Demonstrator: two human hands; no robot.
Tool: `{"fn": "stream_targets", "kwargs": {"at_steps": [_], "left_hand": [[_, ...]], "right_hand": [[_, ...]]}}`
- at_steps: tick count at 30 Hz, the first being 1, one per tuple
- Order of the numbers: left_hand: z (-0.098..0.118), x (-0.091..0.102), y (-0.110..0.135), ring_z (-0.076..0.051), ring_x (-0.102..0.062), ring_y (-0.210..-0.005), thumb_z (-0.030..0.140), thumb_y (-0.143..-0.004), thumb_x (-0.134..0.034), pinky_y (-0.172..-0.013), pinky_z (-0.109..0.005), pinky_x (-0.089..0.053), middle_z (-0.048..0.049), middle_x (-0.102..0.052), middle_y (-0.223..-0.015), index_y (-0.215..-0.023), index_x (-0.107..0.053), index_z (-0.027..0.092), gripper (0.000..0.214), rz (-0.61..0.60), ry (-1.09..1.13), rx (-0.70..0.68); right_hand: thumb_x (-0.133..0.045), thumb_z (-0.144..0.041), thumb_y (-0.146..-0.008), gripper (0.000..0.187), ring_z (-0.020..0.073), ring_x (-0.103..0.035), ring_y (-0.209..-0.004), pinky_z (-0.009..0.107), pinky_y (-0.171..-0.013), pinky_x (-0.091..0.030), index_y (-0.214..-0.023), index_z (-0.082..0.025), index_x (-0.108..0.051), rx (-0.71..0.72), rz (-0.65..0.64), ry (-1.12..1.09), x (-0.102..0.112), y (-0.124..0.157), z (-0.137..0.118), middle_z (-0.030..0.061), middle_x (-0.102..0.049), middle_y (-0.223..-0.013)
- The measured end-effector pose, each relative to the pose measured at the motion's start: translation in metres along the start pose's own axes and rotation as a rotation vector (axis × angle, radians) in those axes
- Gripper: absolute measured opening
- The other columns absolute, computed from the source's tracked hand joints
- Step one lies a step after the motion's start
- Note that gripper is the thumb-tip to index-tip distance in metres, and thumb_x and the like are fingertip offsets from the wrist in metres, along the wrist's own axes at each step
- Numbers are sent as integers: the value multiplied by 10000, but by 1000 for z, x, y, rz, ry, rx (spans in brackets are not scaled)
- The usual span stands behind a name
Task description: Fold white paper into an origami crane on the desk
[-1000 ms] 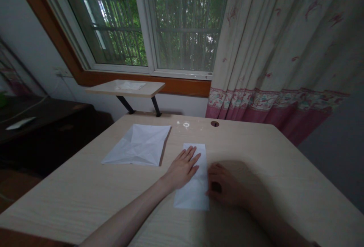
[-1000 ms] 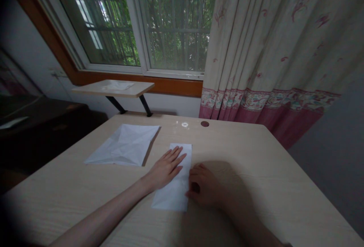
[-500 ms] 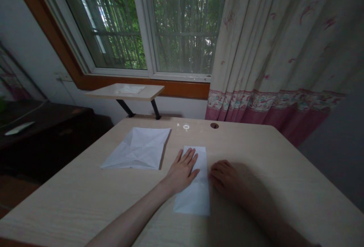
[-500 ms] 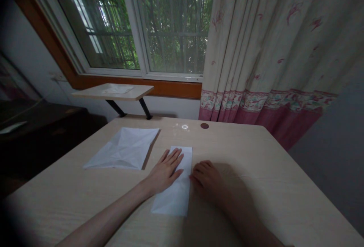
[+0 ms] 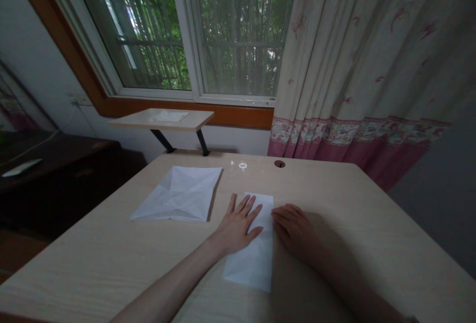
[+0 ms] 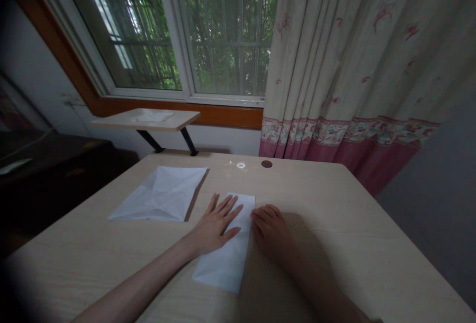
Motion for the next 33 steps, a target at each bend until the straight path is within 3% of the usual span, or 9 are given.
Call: {"fn": "stream_targets", "kwargs": {"at_steps": [11,23,30,33], "left_hand": [[8,1,2,-352,-268,-1537,570,-1035,-436,-1225,-689,-56,-145,-328,-1641,-1568,-368,259,621,-19,43,-60],[10,1,1,-343,-194,-1558,569,-1048,-407,-1224,-684,-101,-160,-248,-1661,-1589,-324,236,641,-114,47,-39],[7,8,-1,-333,-299,-1528,639,-1007,-458,-1234,-643,-154,-148,-335,-1631,-1560,-393,242,684,-76,51,-38],[2,10,-2,-305,-375,-1497,593,-1033,-444,-1227,-595,-234,-101,-396,-1613,-1526,-450,268,591,-38,51,-3]], "right_hand": [[-446,-153,-979,372,261,-673,-1134,513,-1057,-502,-1254,-201,-691,-101,-2,69,-12,7,22,108,-742,-1217],[-425,-177,-999,369,262,-662,-1165,497,-1046,-518,-1256,-198,-690,-123,-13,103,-13,7,23,111,-733,-1242],[-513,-232,-979,368,291,-608,-1249,526,-1115,-457,-1316,-168,-649,-151,-30,81,-18,11,24,131,-689,-1322],[-543,-252,-965,397,299,-592,-1275,547,-1123,-448,-1346,-173,-625,-140,-2,77,-20,13,24,134,-665,-1364]]}}
Point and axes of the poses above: each hand's wrist, its own y-axis away from the middle knuckle, its own x-axis out of the back of the hand, z = x × y, the point moved 10 cm from there along -y, towards the middle knuckle
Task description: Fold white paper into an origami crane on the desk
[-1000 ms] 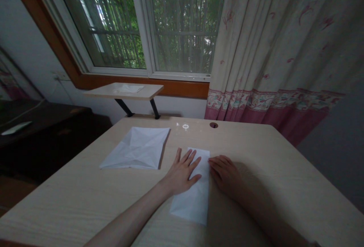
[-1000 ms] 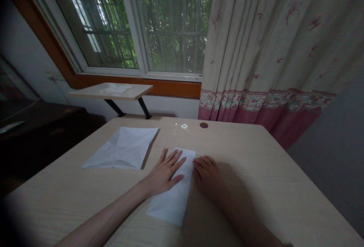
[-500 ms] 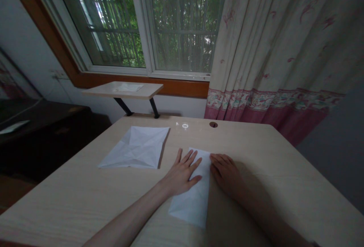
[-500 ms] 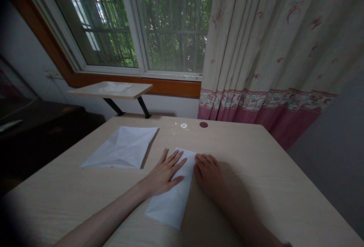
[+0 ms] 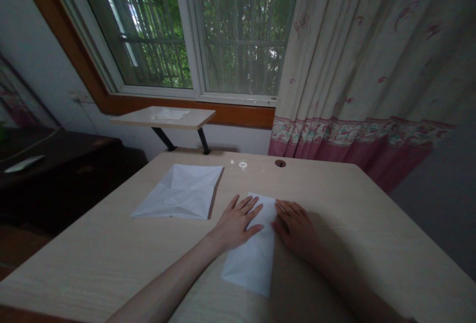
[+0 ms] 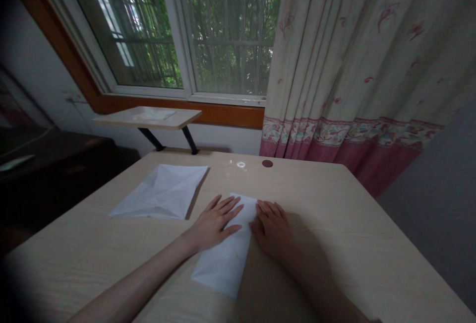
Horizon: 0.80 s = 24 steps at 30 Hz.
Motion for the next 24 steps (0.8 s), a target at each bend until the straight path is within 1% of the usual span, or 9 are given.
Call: {"fn": "stream_targets", "kwargs": {"at_steps": [2,5,7,9,13,15,18,20,24], "left_hand": [[-4,2,0,-288,-407,-1478,531,-1055,-440,-1208,-558,-291,-74,-418,-1606,-1507,-478,280,518,28,-6,33],[-8,5,-1,-286,-436,-1456,468,-1064,-456,-1158,-525,-363,-67,-445,-1591,-1481,-515,274,464,67,-27,76],[-12,8,-1,-288,-464,-1432,423,-1071,-455,-1117,-516,-401,-68,-473,-1573,-1454,-549,276,421,84,-45,106],[-16,11,-2,-293,-493,-1402,384,-1072,-459,-1078,-514,-428,-72,-500,-1554,-1429,-578,280,390,99,-62,139],[-24,19,-2,-321,-550,-1317,359,-1058,-489,-1011,-523,-465,-83,-551,-1510,-1376,-635,285,358,158,-76,208],[-28,22,-1,-333,-579,-1257,357,-1052,-495,-978,-527,-480,-89,-569,-1492,-1355,-656,278,352,183,-86,242],[-33,26,1,-348,-600,-1189,348,-1046,-494,-937,-532,-494,-99,-590,-1467,-1331,-679,266,349,215,-101,291],[-36,27,1,-356,-600,-1174,337,-1038,-502,-927,-537,-496,-101,-606,-1447,-1306,-697,263,339,237,-97,315],[-42,28,3,-350,-595,-1178,321,-1023,-527,-955,-537,-488,-98,-629,-1409,-1263,-722,256,316,283,-62,348]], "right_hand": [[-534,-241,-967,396,293,-601,-1268,554,-1112,-460,-1349,-193,-623,18,18,-14,0,0,0,129,-667,-1362],[-492,-197,-979,385,270,-617,-1253,566,-1123,-452,-1339,-226,-626,56,45,-56,5,-3,-2,107,-678,-1350],[-473,-177,-985,380,254,-633,-1227,566,-1139,-439,-1325,-233,-632,102,53,-103,11,-4,-8,92,-697,-1317],[-465,-165,-984,375,241,-647,-1202,544,-1133,-454,-1308,-234,-642,169,44,-162,18,-5,-19,83,-716,-1280],[-477,-155,-979,359,225,-654,-1187,459,-1054,-534,-1275,-228,-665,257,-48,-278,23,-3,-39,82,-722,-1274],[-496,-171,-983,348,222,-658,-1190,443,-1049,-537,-1277,-240,-668,276,-116,-320,20,1,-47,73,-718,-1291],[-558,-262,-991,351,242,-642,-1236,448,-1084,-510,-1331,-248,-646,275,-194,-351,16,5,-51,82,-681,-1363],[-627,-374,-971,446,264,-613,-1287,452,-1111,-487,-1398,-246,-603,270,-245,-368,12,6,-52,101,-639,-1422],[-747,-647,-811,868,334,-489,-1412,507,-1170,-413,-1514,-209,-487,277,-387,-404,4,6,-55,149,-514,-1535]]}}
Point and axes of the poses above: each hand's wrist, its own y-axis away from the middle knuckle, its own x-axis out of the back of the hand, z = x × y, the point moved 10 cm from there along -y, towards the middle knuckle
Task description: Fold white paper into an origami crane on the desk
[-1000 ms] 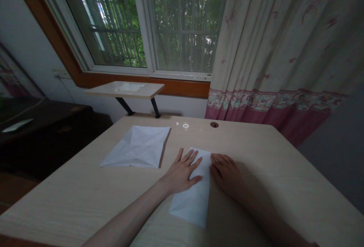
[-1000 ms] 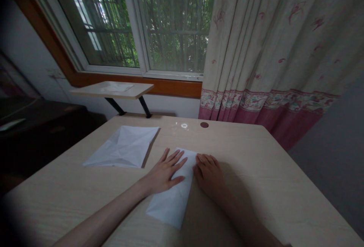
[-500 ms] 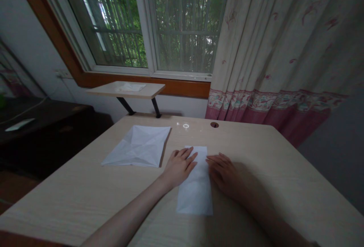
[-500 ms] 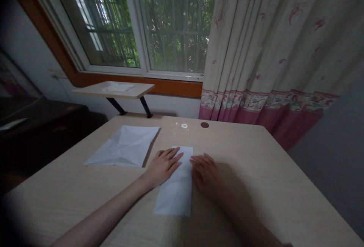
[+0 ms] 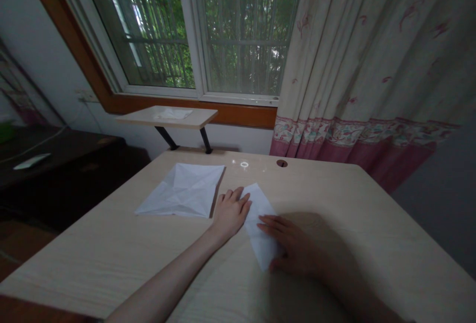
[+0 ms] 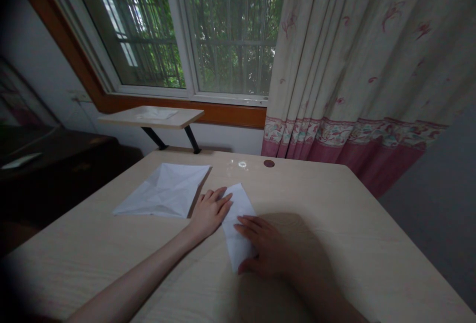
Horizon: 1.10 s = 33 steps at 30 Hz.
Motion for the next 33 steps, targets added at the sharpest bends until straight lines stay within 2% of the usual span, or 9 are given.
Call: {"fn": "stream_targets", "kwargs": {"at_steps": [2,5,9,12,18,23,26,29,33], "left_hand": [[-4,1,0,-339,-596,-1176,309,-1016,-536,-963,-536,-487,-86,-641,-1388,-1229,-736,264,295,22,44,19],[-8,3,-1,-317,-587,-1194,274,-1001,-554,-984,-527,-483,-67,-640,-1381,-1176,-750,264,263,54,134,32],[-10,9,1,-305,-551,-1251,221,-981,-561,-1043,-521,-459,-67,-620,-1403,-1146,-743,238,247,132,225,15],[-11,16,3,-294,-555,-1244,204,-987,-526,-1050,-519,-459,-67,-625,-1389,-1133,-730,238,253,217,270,0],[-22,35,8,-281,-577,-1216,143,-958,-449,-1053,-507,-465,-90,-649,-1312,-1194,-650,208,316,428,351,40],[-29,48,15,-290,-560,-1242,66,-839,-420,-1065,-512,-457,-107,-629,-1315,-1210,-578,196,424,550,397,91],[-27,51,18,-288,-552,-1249,57,-810,-426,-1076,-509,-453,-109,-615,-1317,-1210,-547,206,444,564,426,90],[-24,51,19,-293,-545,-1247,46,-776,-435,-1085,-522,-443,-108,-600,-1317,-1208,-528,213,473,557,425,92],[-24,49,18,-296,-534,-1248,42,-756,-441,-1091,-529,-435,-104,-581,-1316,-1196,-519,219,481,539,429,101]], "right_hand": [[-746,-702,-773,979,356,-414,-1461,531,-1197,-366,-1544,-181,-442,-19,-65,-24,-4,-1,1,164,-450,-1576],[-724,-705,-794,990,352,-356,-1494,538,-1222,-318,-1573,-192,-391,-46,-108,-56,-8,-2,3,149,-406,-1605],[-727,-721,-780,1001,357,-360,-1491,547,-1219,-319,-1577,-220,-385,-66,-101,-90,-9,-1,7,137,-418,-1603],[-689,-684,-843,903,347,-392,-1475,546,-1212,-337,-1564,-218,-411,-65,-64,-122,-7,1,9,136,-457,-1580],[-547,-420,-1026,484,251,-513,-1400,475,-1177,-422,-1497,-320,-508,-57,180,-223,8,9,20,78,-532,-1534],[-481,-358,-1053,418,242,-555,-1363,473,-1139,-482,-1463,-315,-548,-111,340,-256,19,14,27,78,-565,-1502],[-476,-309,-1049,400,245,-567,-1351,461,-1116,-514,-1440,-303,-561,-127,419,-236,30,13,22,80,-578,-1488],[-462,-270,-1043,374,239,-636,-1264,413,-989,-609,-1404,-301,-553,-136,519,-230,41,12,19,92,-598,-1453],[-477,-235,-1029,247,220,-690,-1115,373,-880,-637,-1248,-288,-579,-92,675,-132,57,17,13,92,-662,-1271]]}}
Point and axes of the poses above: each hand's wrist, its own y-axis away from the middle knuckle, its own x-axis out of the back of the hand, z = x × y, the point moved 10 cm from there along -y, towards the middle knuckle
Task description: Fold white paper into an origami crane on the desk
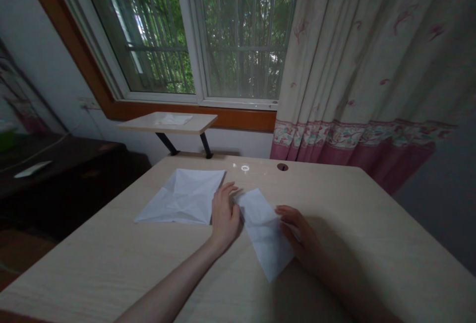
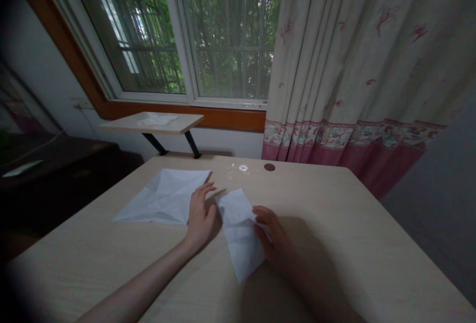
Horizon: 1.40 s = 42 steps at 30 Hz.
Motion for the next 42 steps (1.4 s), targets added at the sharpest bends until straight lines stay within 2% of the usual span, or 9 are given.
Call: {"fn": "stream_targets", "kwargs": {"at_steps": [4,11,16,22,26,29,33,37,42], "left_hand": [[1,-1,0,-292,-520,-1248,34,-754,-435,-1099,-529,-425,-102,-570,-1316,-1202,-514,220,491,-12,9,9],[7,2,1,-297,-499,-1258,28,-758,-447,-1108,-535,-415,-112,-538,-1319,-1198,-502,218,483,19,5,-13],[3,-6,2,-319,-468,-1294,59,-779,-502,-1118,-556,-402,-128,-493,-1361,-1249,-471,224,499,-23,-54,8],[-6,-32,9,-380,-438,-1338,203,-809,-702,-1100,-576,-398,-152,-459,-1434,-1322,-449,206,572,-211,-185,40],[-10,-39,12,-395,-434,-1355,227,-762,-802,-1099,-565,-398,-163,-448,-1461,-1340,-434,201,686,-259,-232,55],[-10,-40,12,-397,-442,-1347,224,-741,-839,-1090,-559,-410,-166,-450,-1454,-1325,-438,201,709,-266,-240,53],[-8,-40,13,-373,-446,-1357,189,-784,-797,-1087,-562,-413,-138,-447,-1455,-1246,-508,234,547,-283,-227,39],[-4,-44,15,-356,-418,-1381,158,-845,-733,-1105,-575,-393,-126,-451,-1462,-1201,-583,255,398,-323,-212,-14],[-4,-57,20,-326,-446,-1348,129,-915,-636,-1090,-572,-413,-104,-503,-1436,-1162,-672,273,288,-430,-190,-54]], "right_hand": [[-526,-210,-993,105,224,-675,-977,373,-825,-616,-1003,-270,-612,85,106,164,13,1,-11,67,-651,-1033],[-517,-210,-993,79,163,-559,-671,311,-564,-553,-950,-261,-559,1,265,201,32,0,-11,42,-533,-915],[-526,-216,-990,69,181,-568,-823,242,-524,-542,-934,-255,-514,-74,331,100,38,0,-1,54,-521,-978],[-549,-222,-977,133,200,-575,-887,259,-532,-538,-1095,-266,-506,-69,400,90,43,3,6,77,-517,-1080],[-568,-256,-966,287,260,-577,-999,417,-753,-570,-1241,-257,-487,24,444,263,47,3,0,96,-542,-1119],[-557,-256,-974,406,307,-548,-1131,531,-954,-489,-1361,-246,-438,49,463,434,48,4,-2,126,-535,-1219],[-519,-178,-980,433,328,-536,-1213,555,-1032,-396,-1395,-284,-451,98,413,636,40,7,-5,130,-530,-1302],[-514,-99,-945,489,321,-528,-1274,536,-1069,-342,-1363,-351,-536,140,329,691,29,8,-6,95,-545,-1339],[-502,-112,-948,477,309,-512,-1326,557,-1128,-268,-1360,-349,-542,104,201,769,15,4,0,79,-584,-1386]]}}
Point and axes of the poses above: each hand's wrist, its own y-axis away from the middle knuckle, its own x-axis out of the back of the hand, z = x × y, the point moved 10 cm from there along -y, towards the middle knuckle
